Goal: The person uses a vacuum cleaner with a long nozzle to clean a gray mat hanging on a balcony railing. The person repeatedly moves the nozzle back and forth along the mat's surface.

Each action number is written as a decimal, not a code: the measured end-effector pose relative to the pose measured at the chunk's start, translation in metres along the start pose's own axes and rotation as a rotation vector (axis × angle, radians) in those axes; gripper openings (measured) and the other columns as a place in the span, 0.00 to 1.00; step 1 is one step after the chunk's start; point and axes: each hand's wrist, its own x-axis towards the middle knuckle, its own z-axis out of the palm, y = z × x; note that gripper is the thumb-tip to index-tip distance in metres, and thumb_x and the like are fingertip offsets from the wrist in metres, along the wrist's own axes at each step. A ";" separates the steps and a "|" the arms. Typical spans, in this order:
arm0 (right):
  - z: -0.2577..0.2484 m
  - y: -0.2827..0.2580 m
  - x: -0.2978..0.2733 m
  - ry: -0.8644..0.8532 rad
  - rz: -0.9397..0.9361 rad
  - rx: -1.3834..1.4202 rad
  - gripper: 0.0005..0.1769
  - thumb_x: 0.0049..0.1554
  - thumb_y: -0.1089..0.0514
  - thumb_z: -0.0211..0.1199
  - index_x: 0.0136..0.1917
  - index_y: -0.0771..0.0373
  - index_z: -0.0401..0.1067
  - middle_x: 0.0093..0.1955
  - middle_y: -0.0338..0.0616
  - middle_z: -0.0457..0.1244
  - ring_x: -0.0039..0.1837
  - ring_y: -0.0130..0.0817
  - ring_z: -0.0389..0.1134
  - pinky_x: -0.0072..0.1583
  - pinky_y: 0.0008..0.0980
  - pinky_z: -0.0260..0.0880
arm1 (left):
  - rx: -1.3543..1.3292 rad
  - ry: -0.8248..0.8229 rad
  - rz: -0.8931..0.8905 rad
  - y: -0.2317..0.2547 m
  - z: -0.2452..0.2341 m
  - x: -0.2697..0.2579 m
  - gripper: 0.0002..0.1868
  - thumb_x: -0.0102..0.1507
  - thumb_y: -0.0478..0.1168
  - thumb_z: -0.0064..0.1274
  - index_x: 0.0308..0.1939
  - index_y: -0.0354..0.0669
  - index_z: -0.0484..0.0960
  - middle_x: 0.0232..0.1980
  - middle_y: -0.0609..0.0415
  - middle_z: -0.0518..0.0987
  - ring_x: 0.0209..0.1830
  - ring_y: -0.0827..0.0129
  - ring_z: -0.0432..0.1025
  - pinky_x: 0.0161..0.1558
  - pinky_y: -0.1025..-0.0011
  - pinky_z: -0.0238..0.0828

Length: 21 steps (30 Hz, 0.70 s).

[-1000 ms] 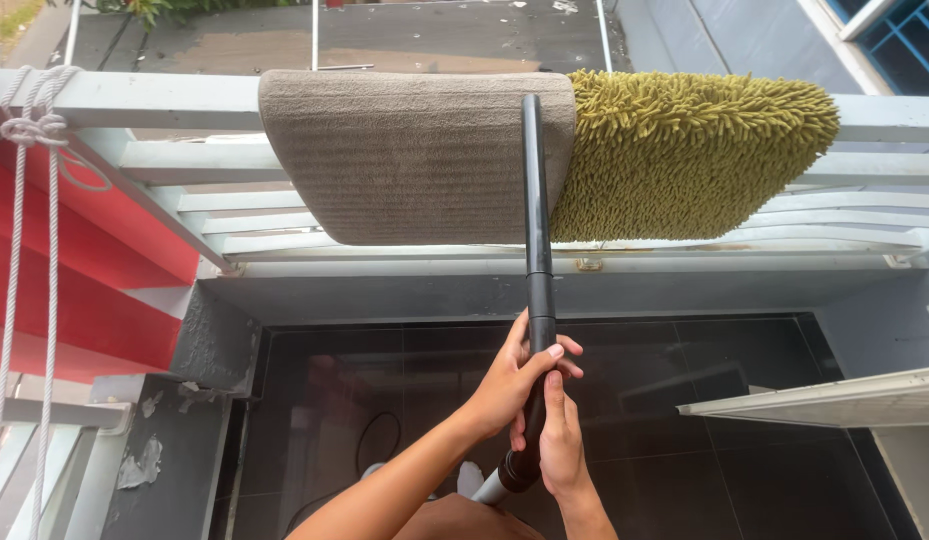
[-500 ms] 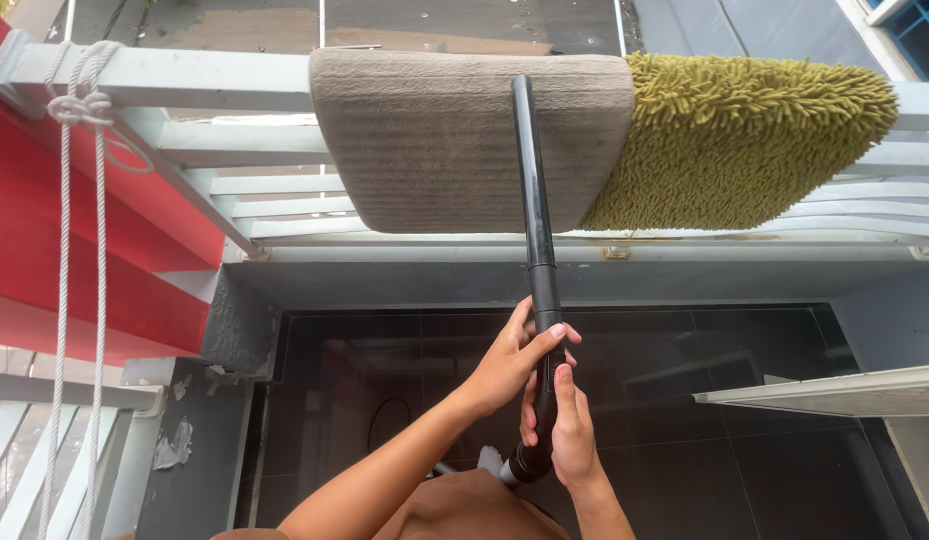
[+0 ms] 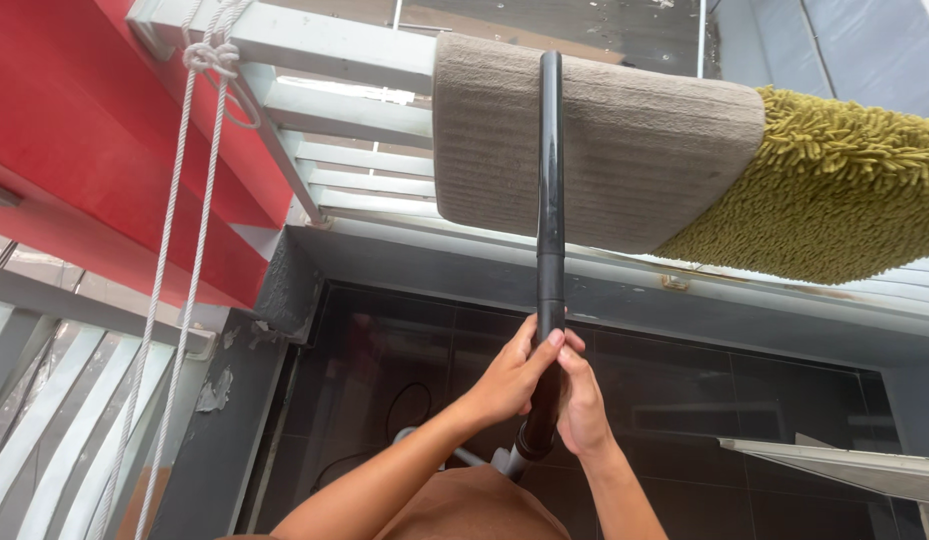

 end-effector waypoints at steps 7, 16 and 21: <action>0.009 -0.007 0.016 -0.205 -0.187 -0.140 0.29 0.68 0.36 0.43 0.53 0.65 0.63 0.31 0.43 0.57 0.28 0.27 0.59 0.34 0.30 0.64 | 0.525 0.789 0.380 0.015 -0.123 0.136 0.34 0.68 0.58 0.50 0.66 0.34 0.70 0.64 0.42 0.72 0.65 0.56 0.66 0.68 0.59 0.60; 0.011 -0.010 0.003 -0.095 -0.176 -0.130 0.24 0.66 0.41 0.47 0.52 0.67 0.65 0.34 0.42 0.59 0.32 0.27 0.61 0.34 0.29 0.63 | 0.641 0.831 0.372 0.071 -0.223 0.252 0.32 0.65 0.60 0.58 0.57 0.33 0.76 0.57 0.38 0.80 0.60 0.50 0.73 0.63 0.59 0.68; -0.004 -0.009 -0.006 -0.028 -0.219 -0.113 0.25 0.66 0.41 0.46 0.53 0.67 0.66 0.33 0.42 0.58 0.30 0.27 0.59 0.33 0.28 0.62 | 0.596 0.964 0.546 0.096 -0.236 0.253 0.23 0.68 0.56 0.58 0.45 0.37 0.77 0.38 0.45 0.83 0.40 0.57 0.77 0.47 0.62 0.73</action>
